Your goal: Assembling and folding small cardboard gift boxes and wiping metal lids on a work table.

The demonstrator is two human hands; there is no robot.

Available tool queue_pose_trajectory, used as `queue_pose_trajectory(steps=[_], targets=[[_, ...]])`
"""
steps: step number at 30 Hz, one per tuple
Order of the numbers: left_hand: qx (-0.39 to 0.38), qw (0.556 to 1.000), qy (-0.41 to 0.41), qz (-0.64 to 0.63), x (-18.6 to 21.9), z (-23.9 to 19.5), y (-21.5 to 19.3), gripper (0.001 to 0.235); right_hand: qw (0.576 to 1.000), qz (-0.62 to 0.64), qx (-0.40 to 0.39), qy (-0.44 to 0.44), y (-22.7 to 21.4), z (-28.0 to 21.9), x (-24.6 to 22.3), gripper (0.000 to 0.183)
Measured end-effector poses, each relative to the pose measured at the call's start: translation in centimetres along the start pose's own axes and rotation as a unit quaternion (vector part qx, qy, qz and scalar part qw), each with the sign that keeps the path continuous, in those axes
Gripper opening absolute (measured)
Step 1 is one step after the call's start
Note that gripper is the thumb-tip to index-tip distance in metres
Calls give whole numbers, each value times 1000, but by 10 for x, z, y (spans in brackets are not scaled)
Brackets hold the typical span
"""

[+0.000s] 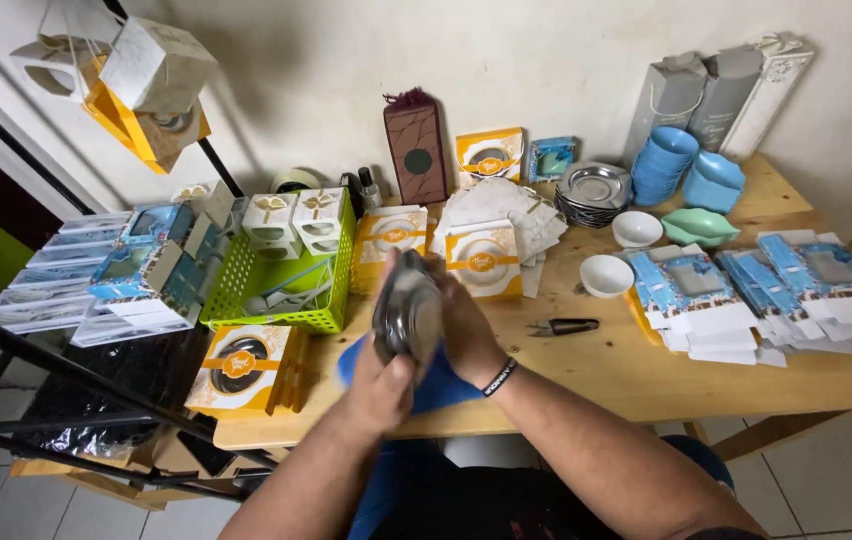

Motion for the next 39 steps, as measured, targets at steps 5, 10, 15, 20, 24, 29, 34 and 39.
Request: queue_pose_trajectory(steps=[5, 10, 15, 20, 24, 29, 34, 39], targets=[[83, 959, -19, 272, -3, 28, -18, 97, 913, 349, 118, 174, -6, -45, 86, 69], [106, 896, -19, 430, -30, 53, 9, 83, 958, 256, -36, 122, -27, -22, 75, 94], [-31, 897, -88, 432, -32, 91, 22, 125, 961, 20, 70, 266, -71, -24, 171, 23], [104, 886, -250, 376, -125, 123, -43, 85, 875, 208, 217, 379, -80, -55, 251, 20], [75, 839, -352, 408, -154, 118, -40, 88, 851, 150, 151, 480, -83, -49, 225, 31], [69, 832, -401, 378, -163, 113, -37, 90, 869, 120, 79, 474, -76, -47, 217, 37], [123, 852, -409, 304, -152, 124, -43, 89, 875, 114, 38, 468, -72, -46, 217, 41], [161, 922, -344, 73, -163, 131, -54, 71, 878, 121, 75, 458, -86, -36, 211, 41]])
Point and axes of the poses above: each hand's wrist, its own z-axis towards the middle knuckle, its own y-axis out of the palm, x = y × z, the point moved 6 cm from there along z, towards the middle knuckle, and after that the axes turned 13 degrees about -y, right-handed, at the moved point
